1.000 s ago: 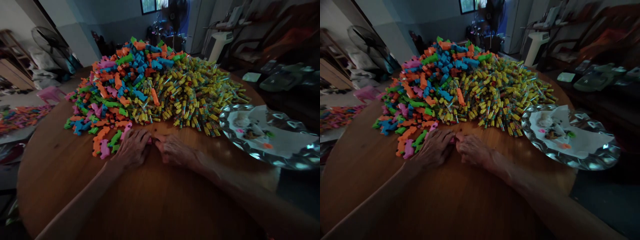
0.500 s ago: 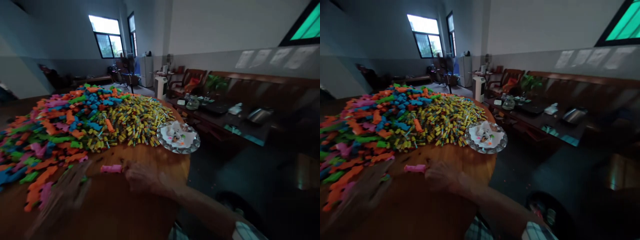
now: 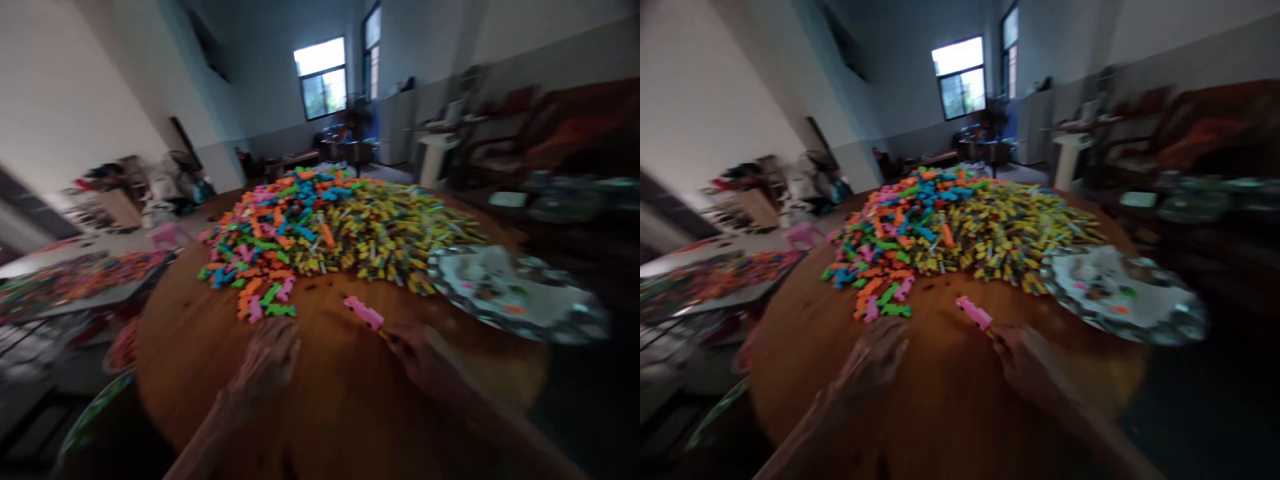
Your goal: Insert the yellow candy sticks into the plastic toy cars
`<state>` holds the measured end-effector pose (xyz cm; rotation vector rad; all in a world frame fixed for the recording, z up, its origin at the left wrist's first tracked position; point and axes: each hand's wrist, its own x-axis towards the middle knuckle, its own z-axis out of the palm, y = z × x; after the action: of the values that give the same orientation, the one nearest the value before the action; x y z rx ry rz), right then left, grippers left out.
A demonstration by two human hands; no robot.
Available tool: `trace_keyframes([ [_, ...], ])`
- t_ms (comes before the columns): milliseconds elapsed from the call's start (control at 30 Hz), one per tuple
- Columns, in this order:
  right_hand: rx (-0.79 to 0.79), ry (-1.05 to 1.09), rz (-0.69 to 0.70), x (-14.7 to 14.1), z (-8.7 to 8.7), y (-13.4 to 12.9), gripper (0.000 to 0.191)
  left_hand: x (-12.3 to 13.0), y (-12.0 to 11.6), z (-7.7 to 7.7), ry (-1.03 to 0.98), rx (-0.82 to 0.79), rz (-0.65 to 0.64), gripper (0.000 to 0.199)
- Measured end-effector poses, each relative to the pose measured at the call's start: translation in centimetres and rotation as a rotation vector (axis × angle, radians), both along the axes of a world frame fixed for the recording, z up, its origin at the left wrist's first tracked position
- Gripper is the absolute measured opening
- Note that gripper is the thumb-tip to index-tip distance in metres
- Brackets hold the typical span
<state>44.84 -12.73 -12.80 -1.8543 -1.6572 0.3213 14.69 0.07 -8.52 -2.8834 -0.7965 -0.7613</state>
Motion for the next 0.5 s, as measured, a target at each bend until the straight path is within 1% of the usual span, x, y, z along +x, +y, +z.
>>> trace_keyframes([
  [67, 0.015, 0.094, 0.104, -0.7, -0.7, 0.7, 0.032, -0.1, -2.9, 1.2, 0.028, -0.083, 0.014, 0.032],
  [133, -0.001, 0.19, 0.252, -2.5, -0.1, 1.2, 0.03, -0.1, -5.6, 2.0, 0.073, -0.106, 0.031, 0.046],
  [200, -0.072, 0.257, 0.433, -5.3, 1.7, 1.4, 0.027, -0.5, -7.6, 2.2, 0.119, -0.101, 0.058, 0.057],
  [233, -0.135, 0.272, 0.536, -6.9, 2.8, 1.6, 0.025, -0.9, -8.2, 2.0, 0.129, -0.105, 0.069, 0.056],
  [267, -0.227, 0.272, 0.676, -8.5, 4.0, 1.9, 0.022, -1.7, -8.6, 1.7, 0.127, -0.122, 0.085, 0.051],
  [333, -0.297, 0.229, 0.839, -11.4, 5.8, 3.0, 0.018, -4.0, -8.9, 0.6, 0.098, -0.17, 0.137, 0.04],
  [367, -0.279, 0.186, 0.867, -12.5, 6.3, 3.9, 0.016, -5.7, -9.1, 0.0, 0.082, -0.185, 0.171, 0.037],
  [400, -0.233, 0.126, 0.848, -13.3, 6.6, 5.0, 0.017, -7.7, -9.2, -0.6, 0.063, -0.19, 0.219, 0.035],
  [433, -0.17, 0.048, 0.787, -13.8, 6.5, 6.3, 0.02, -9.9, -9.4, -1.2, 0.041, -0.158, 0.28, 0.037],
  [500, -0.04, -0.15, 0.592, -14.3, 6.0, 9.1, 0.024, -14.4, -10.0, -1.8, -0.02, -0.101, 0.4, 0.039],
])
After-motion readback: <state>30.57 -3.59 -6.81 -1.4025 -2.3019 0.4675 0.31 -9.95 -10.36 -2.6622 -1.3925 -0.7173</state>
